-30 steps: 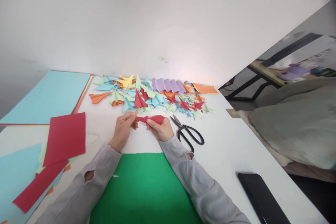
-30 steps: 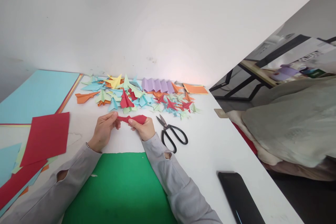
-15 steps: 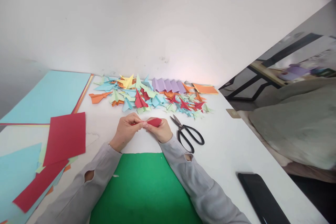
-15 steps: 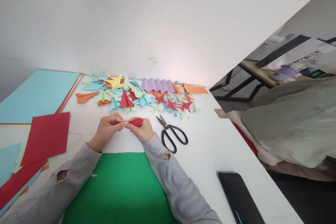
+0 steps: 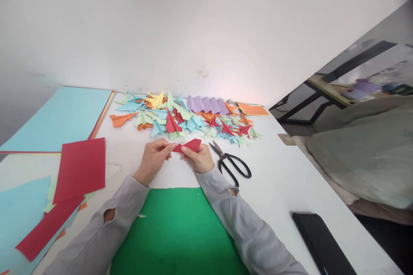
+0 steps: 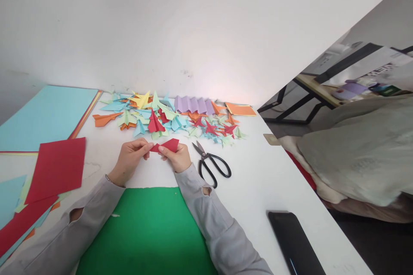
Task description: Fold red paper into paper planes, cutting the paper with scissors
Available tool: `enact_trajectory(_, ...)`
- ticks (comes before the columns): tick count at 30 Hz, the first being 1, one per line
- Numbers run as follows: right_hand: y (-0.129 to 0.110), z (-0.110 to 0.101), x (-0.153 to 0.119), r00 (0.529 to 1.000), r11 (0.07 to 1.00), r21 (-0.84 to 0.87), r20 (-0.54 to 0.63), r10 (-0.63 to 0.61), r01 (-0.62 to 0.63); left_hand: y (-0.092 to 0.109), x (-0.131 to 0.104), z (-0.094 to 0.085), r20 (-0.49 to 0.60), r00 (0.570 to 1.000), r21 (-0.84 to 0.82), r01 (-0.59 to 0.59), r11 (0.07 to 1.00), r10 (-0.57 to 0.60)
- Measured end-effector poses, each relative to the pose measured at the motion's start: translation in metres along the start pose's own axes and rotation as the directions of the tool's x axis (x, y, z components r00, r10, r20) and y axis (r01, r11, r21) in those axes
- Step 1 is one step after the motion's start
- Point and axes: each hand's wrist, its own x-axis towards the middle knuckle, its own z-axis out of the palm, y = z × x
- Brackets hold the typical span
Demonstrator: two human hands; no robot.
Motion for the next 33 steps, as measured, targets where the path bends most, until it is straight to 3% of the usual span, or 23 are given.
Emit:
enact_trajectory(8,-0.001,0.0,0.004,0.992,0.969,0.241,-0.102,0.08,-0.054,0.003,-0.001,0.0,-0.017,1.0,-0.032,0.004,0.999,-0.005)
enact_trajectory(15,0.006,-0.003,0.002,0.999,0.998,0.066,-0.035,0.011,-0.009,-0.002,0.0,0.0,0.043,0.999,-0.008,0.024,1.0,-0.024)
enact_trajectory(22,0.007,-0.004,0.001,0.999,1.0,0.008,-0.034,0.0,0.0,-0.005,0.0,0.001,0.075,0.996,0.034,0.036,0.999,-0.039)
enact_trajectory(28,0.011,-0.005,0.004,0.999,0.997,0.077,-0.051,0.004,0.0,-0.01,0.001,0.001,0.084,0.996,0.051,0.025,0.998,-0.029)
enact_trajectory(33,0.003,0.0,0.005,0.989,0.965,0.254,-0.119,0.091,-0.059,-0.006,0.0,0.002,0.047,0.998,0.021,0.044,0.999,-0.045)
